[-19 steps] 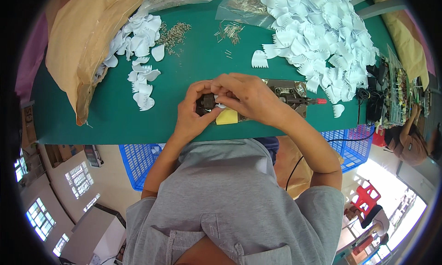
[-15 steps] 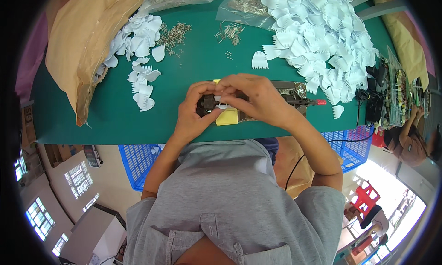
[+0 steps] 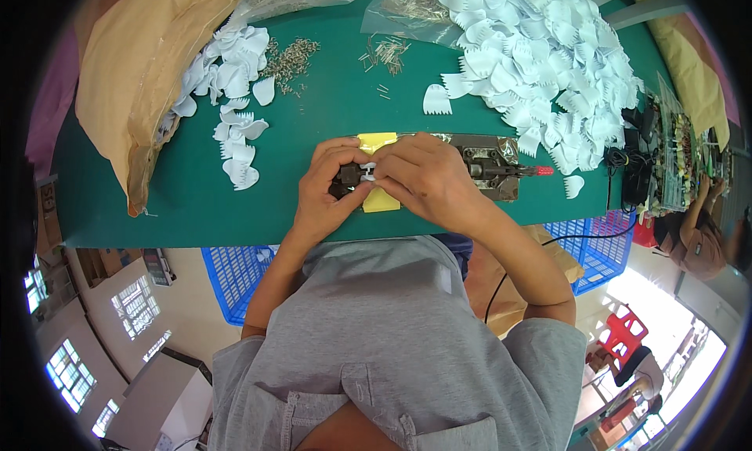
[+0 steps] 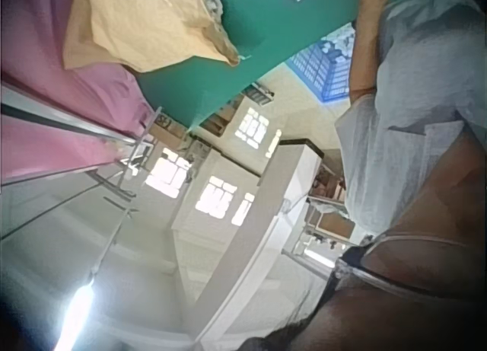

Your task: The person assembles small white plastic components with metal clips using a hand-operated press, creating assembled components.

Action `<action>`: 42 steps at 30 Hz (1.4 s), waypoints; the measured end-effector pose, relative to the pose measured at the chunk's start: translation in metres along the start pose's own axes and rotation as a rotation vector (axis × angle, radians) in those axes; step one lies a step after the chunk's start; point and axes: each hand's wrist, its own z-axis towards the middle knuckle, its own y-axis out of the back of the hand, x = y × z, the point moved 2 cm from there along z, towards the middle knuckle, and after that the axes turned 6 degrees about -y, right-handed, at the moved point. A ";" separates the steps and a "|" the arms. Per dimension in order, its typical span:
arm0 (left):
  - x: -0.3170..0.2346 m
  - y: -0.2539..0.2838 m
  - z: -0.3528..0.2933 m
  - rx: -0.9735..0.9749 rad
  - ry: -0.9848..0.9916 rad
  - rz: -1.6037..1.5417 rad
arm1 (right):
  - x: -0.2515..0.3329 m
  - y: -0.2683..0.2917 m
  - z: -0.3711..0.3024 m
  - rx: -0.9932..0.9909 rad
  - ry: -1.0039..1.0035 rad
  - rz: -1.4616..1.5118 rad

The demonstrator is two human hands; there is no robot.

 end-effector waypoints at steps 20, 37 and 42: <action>0.003 0.001 -0.002 -0.022 -0.016 0.020 | -0.049 0.009 0.059 0.152 -0.455 0.046; 0.003 -0.002 -0.002 -0.007 -0.017 0.007 | 0.008 -0.004 -0.017 -0.185 -0.256 0.038; 0.003 0.000 -0.002 0.001 -0.029 0.020 | 0.010 -0.004 -0.020 -0.231 -0.282 0.042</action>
